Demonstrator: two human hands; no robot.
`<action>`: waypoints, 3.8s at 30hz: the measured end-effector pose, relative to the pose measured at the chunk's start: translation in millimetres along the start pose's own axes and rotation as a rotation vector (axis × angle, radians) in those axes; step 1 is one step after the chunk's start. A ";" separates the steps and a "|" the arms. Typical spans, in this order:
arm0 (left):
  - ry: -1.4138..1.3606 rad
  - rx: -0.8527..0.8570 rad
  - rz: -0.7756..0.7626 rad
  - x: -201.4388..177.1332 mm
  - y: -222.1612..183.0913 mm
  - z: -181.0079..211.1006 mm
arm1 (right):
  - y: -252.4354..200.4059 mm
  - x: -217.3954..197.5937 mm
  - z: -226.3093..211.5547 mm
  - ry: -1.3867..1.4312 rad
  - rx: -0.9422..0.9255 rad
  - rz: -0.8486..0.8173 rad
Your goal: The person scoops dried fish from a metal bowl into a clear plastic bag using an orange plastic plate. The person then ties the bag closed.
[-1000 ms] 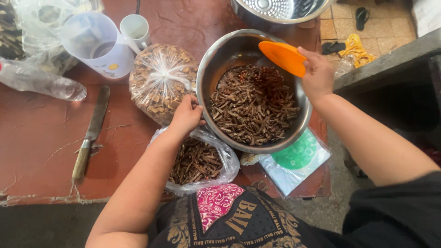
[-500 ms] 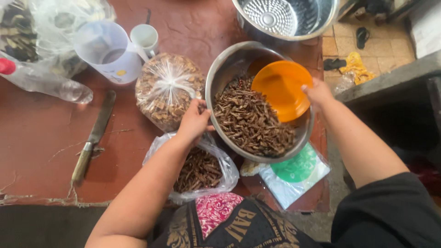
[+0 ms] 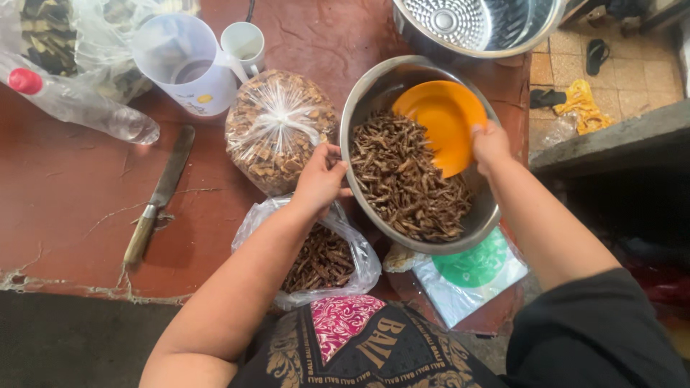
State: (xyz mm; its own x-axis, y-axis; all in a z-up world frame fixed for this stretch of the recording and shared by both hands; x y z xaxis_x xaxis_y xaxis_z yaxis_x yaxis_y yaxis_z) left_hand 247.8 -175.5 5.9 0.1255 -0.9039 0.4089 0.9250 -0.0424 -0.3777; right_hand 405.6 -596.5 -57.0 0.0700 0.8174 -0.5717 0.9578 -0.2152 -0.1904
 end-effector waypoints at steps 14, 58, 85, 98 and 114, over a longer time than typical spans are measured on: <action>-0.004 -0.028 0.050 -7.8 -6.8 6.3 | -25.1 50.8 21.8 0.062 0.162 -0.196; 0.767 0.365 0.059 -34.9 -21.3 44.5 | -87.5 23.1 13.2 0.302 0.187 -0.151; 0.516 0.243 0.395 -161.4 -197.8 13.5 | -247.9 91.6 -102.4 0.436 0.134 -0.293; 0.245 0.026 0.263 -176.4 -138.2 -0.1 | -285.6 145.3 -87.6 0.368 -0.053 -0.335; -0.256 0.210 0.176 -153.3 -106.0 16.7 | -310.6 146.3 -105.1 0.329 -0.100 -0.495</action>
State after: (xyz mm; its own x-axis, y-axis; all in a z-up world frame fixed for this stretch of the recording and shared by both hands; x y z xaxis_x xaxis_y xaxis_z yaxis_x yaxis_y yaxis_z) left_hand 136.5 -25.3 -2.9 0.3506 -0.7527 0.5572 0.9312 0.2168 -0.2930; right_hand 147.6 -353.9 2.4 -0.3240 0.9334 -0.1544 0.9189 0.2717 -0.2859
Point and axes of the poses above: each hand's wrist, its own y-axis towards the middle knuckle, its own x-axis out of the palm, z = x × y, the point moved 9 cm from there along y, towards the middle knuckle, and after that the axes turned 10 degrees about -y, right-handed, at the moved point
